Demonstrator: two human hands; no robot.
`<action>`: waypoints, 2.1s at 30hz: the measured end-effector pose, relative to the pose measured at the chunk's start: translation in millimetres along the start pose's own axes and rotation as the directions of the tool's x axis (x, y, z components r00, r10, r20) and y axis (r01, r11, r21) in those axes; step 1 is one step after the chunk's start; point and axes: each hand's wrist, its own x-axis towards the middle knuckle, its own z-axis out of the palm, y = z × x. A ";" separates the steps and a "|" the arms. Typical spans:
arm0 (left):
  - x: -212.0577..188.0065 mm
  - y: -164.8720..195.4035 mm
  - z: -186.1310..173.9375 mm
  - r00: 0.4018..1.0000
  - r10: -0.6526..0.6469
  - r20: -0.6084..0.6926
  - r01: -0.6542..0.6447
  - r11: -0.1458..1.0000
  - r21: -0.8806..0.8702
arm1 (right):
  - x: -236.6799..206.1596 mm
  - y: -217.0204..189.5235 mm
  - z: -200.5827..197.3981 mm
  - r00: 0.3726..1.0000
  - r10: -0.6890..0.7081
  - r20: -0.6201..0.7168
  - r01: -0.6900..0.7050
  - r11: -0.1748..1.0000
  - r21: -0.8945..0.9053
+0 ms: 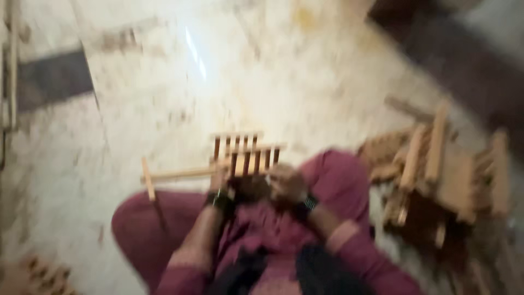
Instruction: The person sits cross-legged on the floor and assembles small wooden chair frames, fitting slats and side pieces together by hand and rubbing surfaces with a small block. They work on one frame at a time, turning it over to reach different joints, with finished frames piled nearby.
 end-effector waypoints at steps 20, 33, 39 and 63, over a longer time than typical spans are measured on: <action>32.0 7.7 35.2 0.981 -0.028 -0.189 -0.013 0.976 -0.215 | 68.6 1.1 10.9 0.988 0.054 -0.148 -0.083 0.977 -0.196; 36.9 0.8 39.6 0.978 -0.022 -0.206 -0.042 0.953 -0.300 | 29.6 20.8 36.9 0.972 -0.156 0.174 0.179 0.976 -0.121; 33.6 8.0 36.4 0.943 0.237 -0.234 -0.243 0.970 0.003 | 33.5 30.3 36.7 0.870 0.491 -0.038 -0.409 0.764 0.499; 20.9 32.4 29.9 0.861 0.502 0.084 -0.148 0.089 0.985 | 46.4 38.5 37.0 0.620 0.733 0.280 -0.563 0.167 0.809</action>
